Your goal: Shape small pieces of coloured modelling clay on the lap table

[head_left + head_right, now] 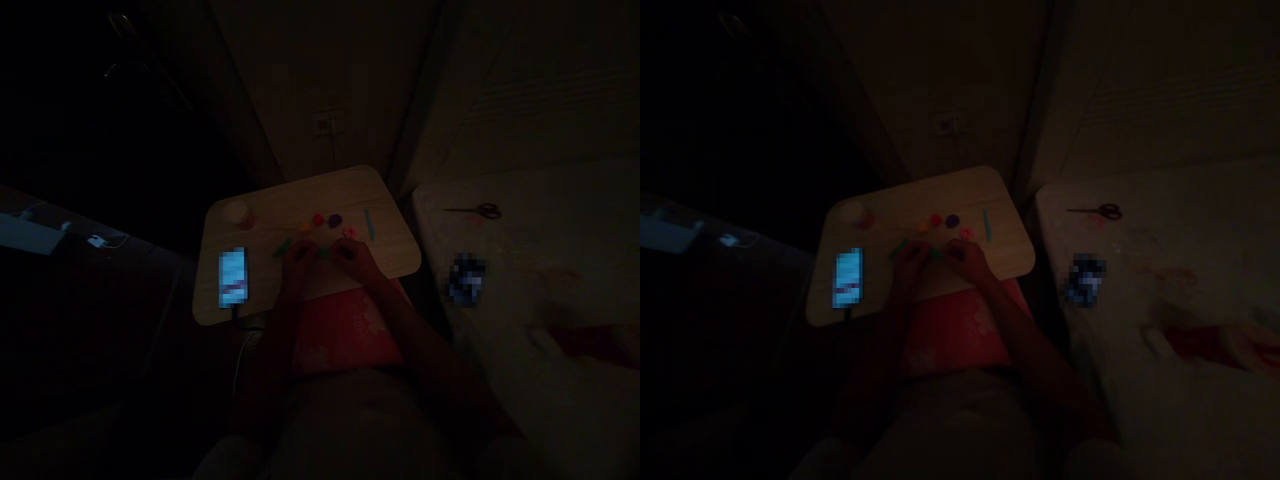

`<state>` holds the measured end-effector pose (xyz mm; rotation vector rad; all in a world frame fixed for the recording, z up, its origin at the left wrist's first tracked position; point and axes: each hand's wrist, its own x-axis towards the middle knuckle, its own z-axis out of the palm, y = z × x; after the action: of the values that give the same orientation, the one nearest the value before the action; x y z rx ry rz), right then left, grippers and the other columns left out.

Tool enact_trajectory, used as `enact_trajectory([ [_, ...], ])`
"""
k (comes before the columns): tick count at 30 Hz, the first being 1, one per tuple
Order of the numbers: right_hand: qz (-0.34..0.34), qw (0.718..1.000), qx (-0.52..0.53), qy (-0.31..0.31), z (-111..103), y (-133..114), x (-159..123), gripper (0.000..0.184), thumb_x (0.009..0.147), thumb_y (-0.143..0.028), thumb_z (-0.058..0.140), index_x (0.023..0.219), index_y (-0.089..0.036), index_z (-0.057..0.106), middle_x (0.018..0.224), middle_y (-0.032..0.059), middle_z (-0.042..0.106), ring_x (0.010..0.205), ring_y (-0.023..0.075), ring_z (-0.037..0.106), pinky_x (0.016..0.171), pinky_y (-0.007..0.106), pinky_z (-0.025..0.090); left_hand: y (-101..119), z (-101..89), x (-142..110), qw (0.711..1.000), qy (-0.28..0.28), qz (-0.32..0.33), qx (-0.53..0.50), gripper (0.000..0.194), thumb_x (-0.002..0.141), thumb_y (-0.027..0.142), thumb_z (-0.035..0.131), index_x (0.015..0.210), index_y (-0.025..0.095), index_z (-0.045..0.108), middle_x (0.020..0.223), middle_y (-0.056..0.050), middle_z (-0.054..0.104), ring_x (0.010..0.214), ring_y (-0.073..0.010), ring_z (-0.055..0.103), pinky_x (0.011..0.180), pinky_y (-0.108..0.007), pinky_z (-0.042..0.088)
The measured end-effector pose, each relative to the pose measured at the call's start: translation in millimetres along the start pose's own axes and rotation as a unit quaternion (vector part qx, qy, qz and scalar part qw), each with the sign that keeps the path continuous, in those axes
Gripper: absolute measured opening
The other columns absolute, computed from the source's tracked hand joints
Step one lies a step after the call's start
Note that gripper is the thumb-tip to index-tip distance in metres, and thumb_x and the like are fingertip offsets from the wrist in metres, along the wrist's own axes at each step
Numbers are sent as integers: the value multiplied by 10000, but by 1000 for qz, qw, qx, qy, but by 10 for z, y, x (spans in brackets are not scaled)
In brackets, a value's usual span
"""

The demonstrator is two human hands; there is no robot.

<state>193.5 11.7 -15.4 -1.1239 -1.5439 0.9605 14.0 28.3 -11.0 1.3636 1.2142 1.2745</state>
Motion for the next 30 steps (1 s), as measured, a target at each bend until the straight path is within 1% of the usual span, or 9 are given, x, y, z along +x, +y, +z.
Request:
enact_trajectory([
  [3,11,1000,11,-10,-14,6,0,147,781,-318,616,777,-179,664,687,-3,609,634,127,507,599,241,387,-25,7,2,999,5,-6,-54,319,811,513,702,801,194,686,784,-35,681,747,-171,645,688,-289,531],
  [6,6,1000,19,-19,-19,19,-2,154,785,-322,600,770,-181,659,670,-7,586,619,123,484,587,241,369,2,32,-9,999,-16,14,-24,391,841,578,654,818,191,702,809,-55,697,745,-178,644,679,-301,532],
  [8,1,999,23,-23,-20,26,-4,158,794,-325,598,773,-181,659,668,-10,583,609,119,481,582,240,364,38,51,-25,998,-38,25,36,350,763,531,753,762,186,698,741,-32,674,693,-166,613,645,-287,508],
  [10,-2,1000,15,-24,-20,23,-6,158,803,-325,607,784,-180,668,682,-7,602,613,118,495,590,240,372,72,64,-41,996,-49,29,68,314,722,463,798,688,181,664,673,-7,623,644,-148,565,600,-268,465],
  [13,-1,1000,0,-20,-16,5,-5,169,819,-337,641,820,-179,701,715,3,649,635,123,532,612,242,401,91,62,-48,996,-48,31,73,304,736,423,787,648,178,629,640,6,576,618,-134,521,576,-259,426],
  [19,-18,1000,4,-12,-5,2,3,191,814,-376,710,810,-187,740,802,34,717,735,157,613,665,255,459,83,24,-15,996,-48,62,51,290,719,415,796,646,188,631,685,2,596,675,-149,552,631,-273,455],
  [24,-26,999,22,-15,2,34,5,166,816,-353,701,813,-191,741,807,28,715,717,148,613,668,254,460,122,27,-32,995,-58,55,62,256,750,378,765,650,187,627,657,11,583,647,-140,533,616,-264,440],
  [27,-26,999,22,-13,-1,32,6,161,814,-343,686,817,-188,731,791,20,697,687,138,593,642,245,443,133,43,-50,995,-65,51,57,214,789,358,731,693,183,654,684,3,611,669,-146,560,641,-268,455],
  [30,-26,999,7,-25,-10,19,8,151,814,-330,674,818,-189,726,792,18,693,696,139,591,641,245,436,132,48,-50,996,-56,52,54,184,789,330,733,700,179,675,704,-6,639,694,-154,587,666,-274,468],
])
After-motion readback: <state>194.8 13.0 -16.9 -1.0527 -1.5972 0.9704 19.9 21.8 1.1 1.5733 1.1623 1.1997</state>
